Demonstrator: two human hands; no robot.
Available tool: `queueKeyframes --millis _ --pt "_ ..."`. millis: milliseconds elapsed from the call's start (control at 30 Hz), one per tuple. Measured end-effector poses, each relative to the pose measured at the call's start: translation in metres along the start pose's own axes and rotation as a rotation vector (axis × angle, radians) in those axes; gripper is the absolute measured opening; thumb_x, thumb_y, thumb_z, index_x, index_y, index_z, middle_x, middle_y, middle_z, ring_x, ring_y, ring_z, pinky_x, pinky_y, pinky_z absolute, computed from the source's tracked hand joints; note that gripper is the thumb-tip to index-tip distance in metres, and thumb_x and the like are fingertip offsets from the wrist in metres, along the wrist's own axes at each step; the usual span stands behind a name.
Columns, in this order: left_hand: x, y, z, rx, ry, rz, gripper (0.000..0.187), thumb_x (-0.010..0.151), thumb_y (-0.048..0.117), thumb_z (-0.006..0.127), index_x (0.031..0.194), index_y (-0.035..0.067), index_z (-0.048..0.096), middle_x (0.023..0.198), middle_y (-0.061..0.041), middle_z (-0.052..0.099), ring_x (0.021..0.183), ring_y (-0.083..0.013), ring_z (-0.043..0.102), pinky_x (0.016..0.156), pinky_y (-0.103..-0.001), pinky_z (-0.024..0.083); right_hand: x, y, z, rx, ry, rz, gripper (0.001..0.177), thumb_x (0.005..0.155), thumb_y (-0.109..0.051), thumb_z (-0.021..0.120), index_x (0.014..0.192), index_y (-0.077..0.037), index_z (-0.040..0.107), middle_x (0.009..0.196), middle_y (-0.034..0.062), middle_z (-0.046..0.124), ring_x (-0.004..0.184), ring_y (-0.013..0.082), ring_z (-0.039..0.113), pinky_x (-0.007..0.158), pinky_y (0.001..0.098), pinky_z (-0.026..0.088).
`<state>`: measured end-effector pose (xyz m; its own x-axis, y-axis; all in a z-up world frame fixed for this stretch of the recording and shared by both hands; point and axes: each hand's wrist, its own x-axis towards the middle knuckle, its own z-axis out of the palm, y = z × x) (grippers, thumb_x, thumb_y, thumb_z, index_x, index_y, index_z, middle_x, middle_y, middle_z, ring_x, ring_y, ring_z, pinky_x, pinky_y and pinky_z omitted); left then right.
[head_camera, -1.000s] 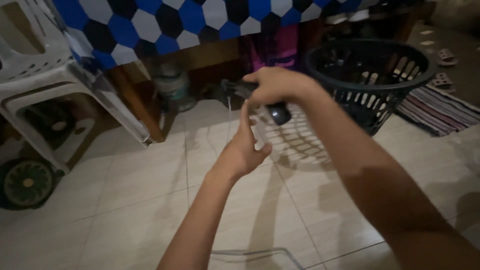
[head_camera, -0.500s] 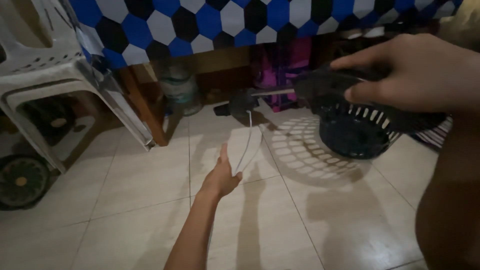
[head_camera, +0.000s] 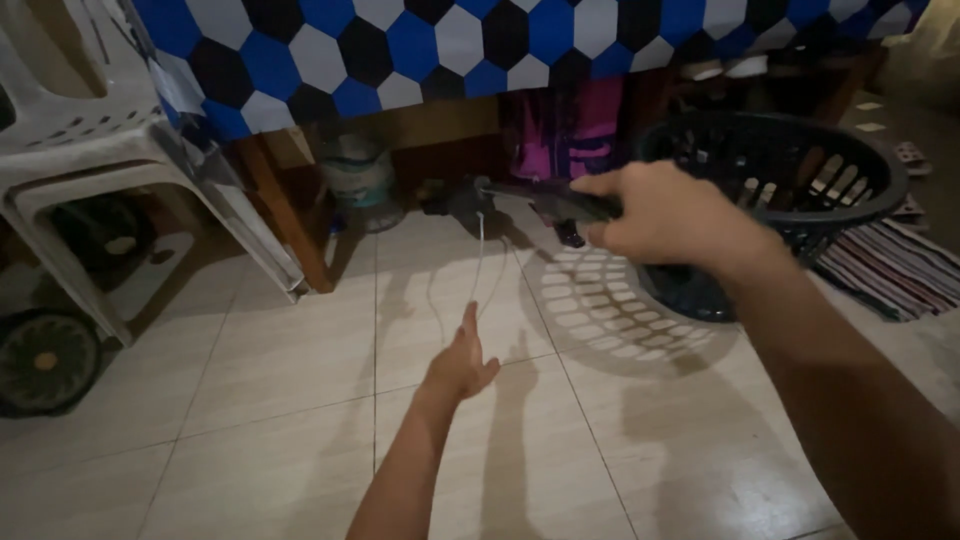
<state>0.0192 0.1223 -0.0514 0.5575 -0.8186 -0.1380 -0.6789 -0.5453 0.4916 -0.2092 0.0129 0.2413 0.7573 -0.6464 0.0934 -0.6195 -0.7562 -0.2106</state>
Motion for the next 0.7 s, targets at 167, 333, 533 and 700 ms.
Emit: queueKeyframes --millis 167,333,533,700 --pt "0.033 -0.045 0.072 -0.066 -0.07 0.131 0.112 0.089 0.031 0.07 0.16 0.01 -0.013 0.152 -0.033 0.04 0.138 -0.0444 0.048 0.116 -0.045 0.04 0.015 0.018 0.04 -0.022 -0.036 0.003 0.067 0.079 -0.028 0.068 0.145 -0.037 0.058 0.087 0.0146 0.078 0.078 0.0286 0.075 0.079 0.0441 0.059" --pt "0.03 -0.03 0.073 -0.031 -0.17 0.082 0.111 0.09 0.032 0.066 0.162 0.009 -0.016 0.154 -0.031 0.041 0.137 -0.043 0.05 0.114 -0.045 0.042 0.008 0.041 0.042 0.002 -0.066 -0.023 0.07 0.08 -0.026 0.067 0.148 -0.036 0.056 0.084 0.0204 0.078 0.074 0.0308 0.076 0.077 0.0432 0.06" --pt "0.026 -0.039 0.072 0.017 -0.146 0.162 0.111 0.089 0.032 0.067 0.162 0.008 -0.014 0.149 -0.028 0.048 0.128 -0.0431 0.058 0.107 -0.048 0.049 -0.015 0.039 -0.001 -0.141 -0.163 0.176 0.072 0.091 -0.035 0.073 0.156 -0.043 0.044 0.095 0.0138 0.079 0.08 0.0235 0.076 0.079 0.0386 0.062" --pt "0.028 -0.074 0.094 0.016 -0.118 0.133 0.11 0.088 0.03 0.068 0.163 0.013 -0.011 0.152 -0.028 0.043 0.127 -0.0459 0.057 0.107 -0.05 0.046 -0.03 0.142 -0.008 -0.099 0.39 -0.692 0.063 0.092 -0.034 0.063 0.153 -0.026 0.054 0.109 0.0111 0.079 0.098 0.0251 0.076 0.085 0.0374 0.058"
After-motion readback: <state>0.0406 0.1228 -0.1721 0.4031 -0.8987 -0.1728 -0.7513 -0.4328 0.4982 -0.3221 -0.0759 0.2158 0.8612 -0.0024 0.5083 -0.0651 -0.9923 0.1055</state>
